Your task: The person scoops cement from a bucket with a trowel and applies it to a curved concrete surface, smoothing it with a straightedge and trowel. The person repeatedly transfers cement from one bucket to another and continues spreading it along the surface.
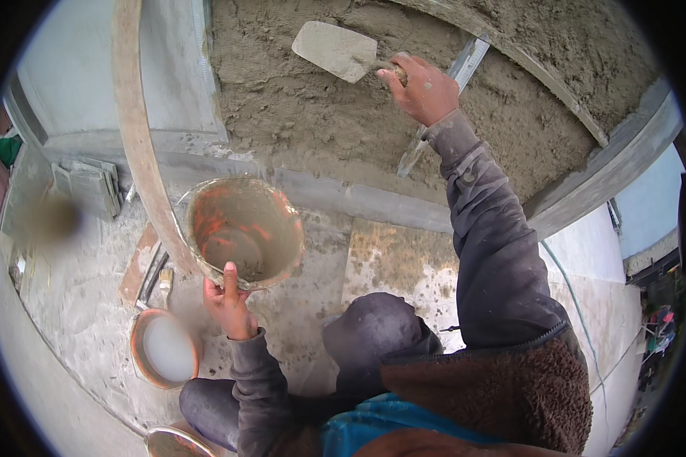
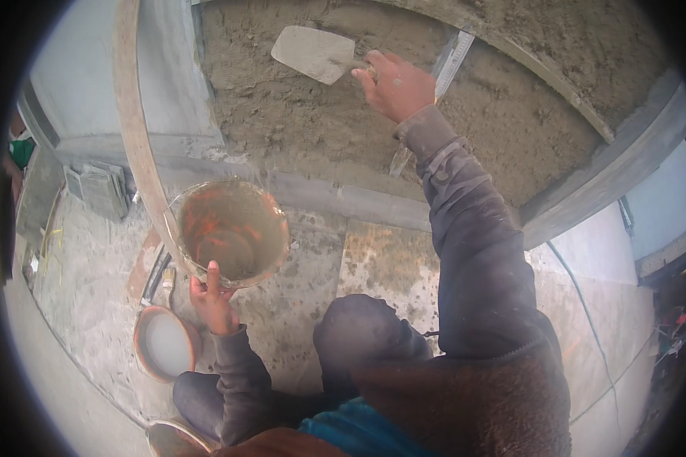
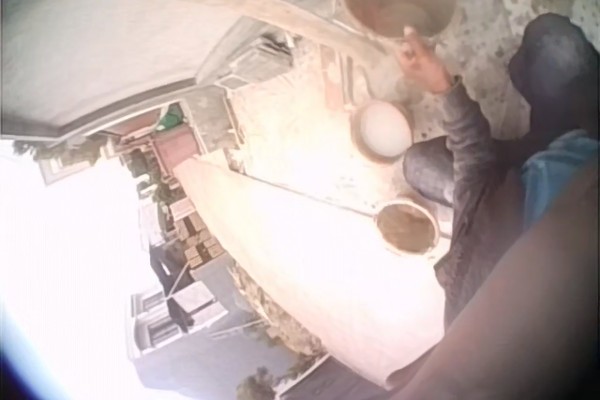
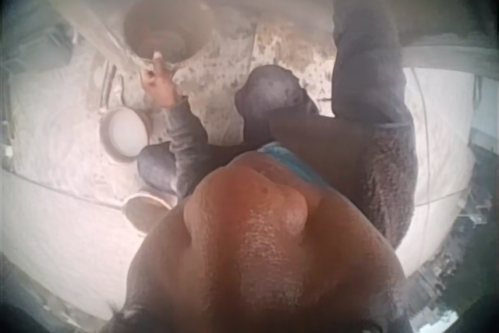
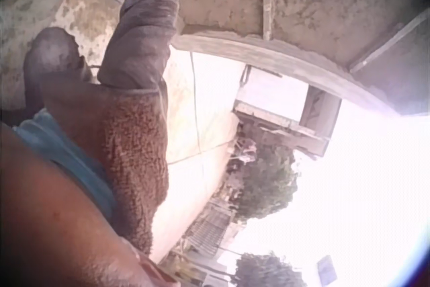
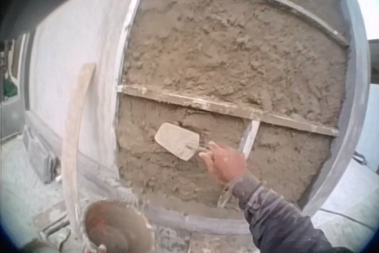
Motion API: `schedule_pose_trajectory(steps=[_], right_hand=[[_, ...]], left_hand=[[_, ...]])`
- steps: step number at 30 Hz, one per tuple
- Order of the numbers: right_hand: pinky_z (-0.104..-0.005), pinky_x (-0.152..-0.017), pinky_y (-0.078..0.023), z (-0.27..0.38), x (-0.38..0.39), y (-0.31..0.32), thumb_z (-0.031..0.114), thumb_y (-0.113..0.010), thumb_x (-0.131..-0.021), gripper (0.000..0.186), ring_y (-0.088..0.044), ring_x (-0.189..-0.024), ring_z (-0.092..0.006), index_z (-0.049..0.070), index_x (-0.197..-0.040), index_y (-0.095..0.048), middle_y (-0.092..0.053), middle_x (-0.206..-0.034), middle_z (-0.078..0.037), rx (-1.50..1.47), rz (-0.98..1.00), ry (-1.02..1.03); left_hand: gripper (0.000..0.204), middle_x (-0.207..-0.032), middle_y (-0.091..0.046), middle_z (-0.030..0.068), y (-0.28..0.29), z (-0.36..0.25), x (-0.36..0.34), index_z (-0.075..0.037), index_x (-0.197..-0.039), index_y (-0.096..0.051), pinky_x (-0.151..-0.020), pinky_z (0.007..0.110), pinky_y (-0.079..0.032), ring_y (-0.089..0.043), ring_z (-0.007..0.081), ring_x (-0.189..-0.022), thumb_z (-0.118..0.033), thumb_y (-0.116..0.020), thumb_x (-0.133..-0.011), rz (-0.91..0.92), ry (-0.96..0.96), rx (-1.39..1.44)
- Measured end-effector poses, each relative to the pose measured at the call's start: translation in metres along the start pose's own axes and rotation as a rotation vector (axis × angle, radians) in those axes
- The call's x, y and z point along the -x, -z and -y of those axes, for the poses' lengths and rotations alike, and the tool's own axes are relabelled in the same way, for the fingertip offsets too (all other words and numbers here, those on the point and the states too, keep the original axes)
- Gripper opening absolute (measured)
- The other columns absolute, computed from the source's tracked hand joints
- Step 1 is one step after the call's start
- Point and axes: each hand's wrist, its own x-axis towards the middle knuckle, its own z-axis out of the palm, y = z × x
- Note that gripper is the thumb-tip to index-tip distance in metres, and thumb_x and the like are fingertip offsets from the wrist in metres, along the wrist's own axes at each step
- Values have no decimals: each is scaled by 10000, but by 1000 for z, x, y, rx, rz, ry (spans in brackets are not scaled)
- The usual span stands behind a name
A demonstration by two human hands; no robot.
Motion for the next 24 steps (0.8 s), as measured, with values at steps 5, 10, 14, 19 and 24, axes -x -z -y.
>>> schedule_pose_trajectory(steps=[5,10,14,19,24], right_hand=[[-433,-733,-559,21,-31,8,523,-625,-960,431,-716,-863,-299,135,-1127,-713,-738,-995,-77,-153,-12,-49],[-451,-781,-555,70,-72,-13,535,-625,-951,465,-708,-923,-303,127,-1163,-695,-740,-1023,-87,-261,53,-85],[-470,-872,-532,132,-110,-34,502,-608,-955,487,-679,-1062,-320,105,-1233,-658,-726,-1118,-119,-402,93,-149],[-485,-917,-519,159,-131,-58,521,-631,-941,498,-684,-1064,-339,118,-1231,-668,-727,-1119,-132,-485,70,-254],[-479,-915,-519,139,-94,-38,438,-606,-965,455,-665,-1113,-323,81,-1242,-659,-701,-1202,-141,-502,140,-345]], left_hand=[[282,-891,-590,7,3,10,-4,-65,-1058,-606,-547,268,-567,-523,60,-630,-261,-755,-920,-11,38,9],[272,-887,-592,9,4,15,-5,-61,-1017,-584,-558,276,-584,-534,64,-627,-243,-758,-915,11,23,34],[276,-894,-598,10,9,17,-5,-62,-1018,-579,-563,280,-583,-567,77,-652,-243,-760,-913,21,4,55],[277,-919,-615,24,5,20,-7,-54,-1059,-591,-570,290,-591,-605,92,-688,-244,-742,-926,21,-14,-6],[280,-973,-652,45,21,17,-10,-47,-1133,-606,-587,289,-600,-635,103,-725,-229,-714,-950,20,-11,23]])
